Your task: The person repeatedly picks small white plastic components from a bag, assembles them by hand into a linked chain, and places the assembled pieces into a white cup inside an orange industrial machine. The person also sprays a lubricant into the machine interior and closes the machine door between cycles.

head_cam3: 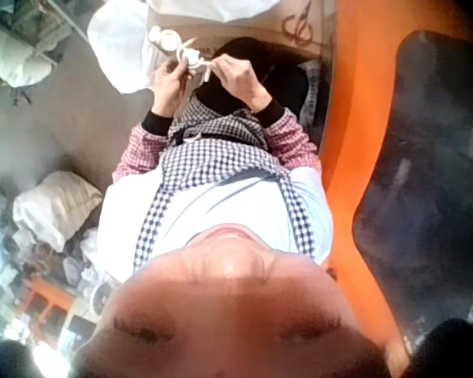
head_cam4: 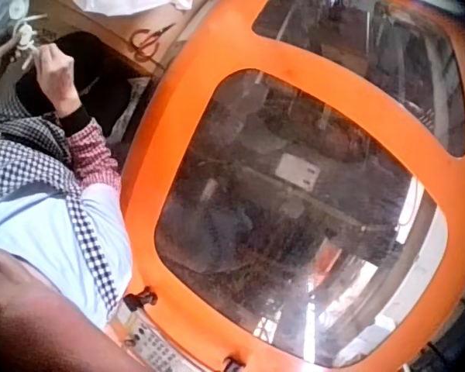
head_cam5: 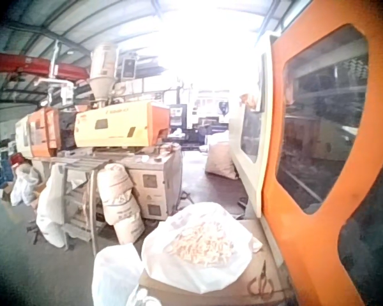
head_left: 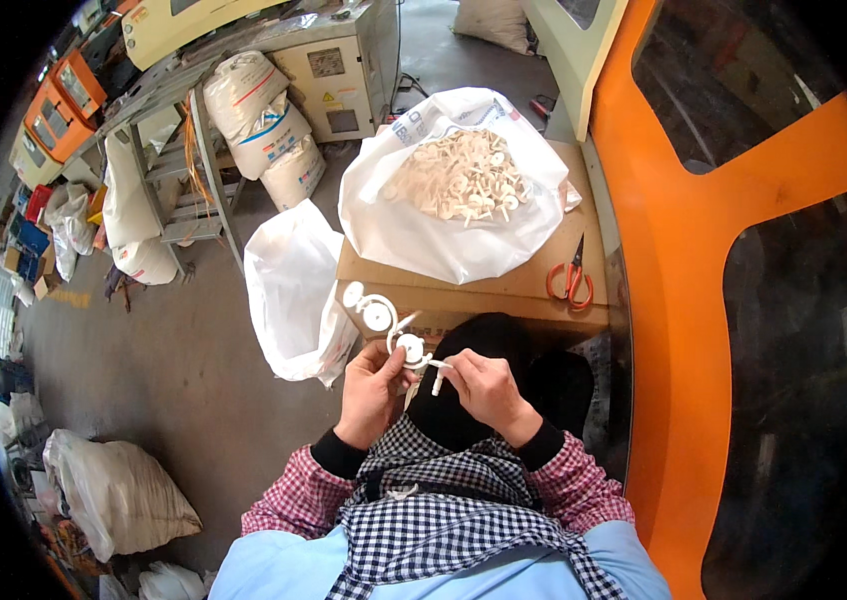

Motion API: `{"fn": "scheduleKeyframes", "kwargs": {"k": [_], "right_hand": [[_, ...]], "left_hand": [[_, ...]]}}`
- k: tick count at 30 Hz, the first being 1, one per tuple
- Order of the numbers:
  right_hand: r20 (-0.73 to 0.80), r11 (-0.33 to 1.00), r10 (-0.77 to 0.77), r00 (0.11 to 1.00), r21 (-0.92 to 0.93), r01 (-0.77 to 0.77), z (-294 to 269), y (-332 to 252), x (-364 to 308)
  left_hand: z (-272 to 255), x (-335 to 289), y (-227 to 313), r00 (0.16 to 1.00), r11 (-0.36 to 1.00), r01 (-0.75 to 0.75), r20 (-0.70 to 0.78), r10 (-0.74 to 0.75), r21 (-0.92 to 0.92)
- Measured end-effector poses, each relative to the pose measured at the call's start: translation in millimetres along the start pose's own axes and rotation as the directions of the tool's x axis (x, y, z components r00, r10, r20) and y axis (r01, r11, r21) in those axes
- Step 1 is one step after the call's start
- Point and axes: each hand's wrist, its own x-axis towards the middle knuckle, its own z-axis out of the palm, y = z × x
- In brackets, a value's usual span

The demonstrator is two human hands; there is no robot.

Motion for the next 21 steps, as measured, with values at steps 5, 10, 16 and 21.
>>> {"fn": "scheduleKeyframes", "kwargs": {"k": [5,10,16,21], "right_hand": [[0.350,0.408,0.554,0.755,0.677,-0.613,17.6,19.8,24.0],[0.155,0.442,0.728,0.667,0.637,-0.631,15.0,78.8,110.2],[0.249,0.906,0.395,0.884,0.049,-0.419,-12.3,39.6,125.9],[0.407,0.873,0.128,0.905,0.387,-0.298,-2.8,13.2,64.5]], "left_hand": [[-5.5,6.3,9.0,0.561,0.232,-0.783,0.496,0.662,0.577],[-1.3,18.7,13.8,0.533,0.191,-0.797,0.519,0.668,0.572],[4.3,32.9,10.7,0.939,0.920,-0.336,-0.006,0.344,0.203],[2.1,20.3,-2.8,0.969,0.923,-0.244,0.041,0.243,0.296]]}}
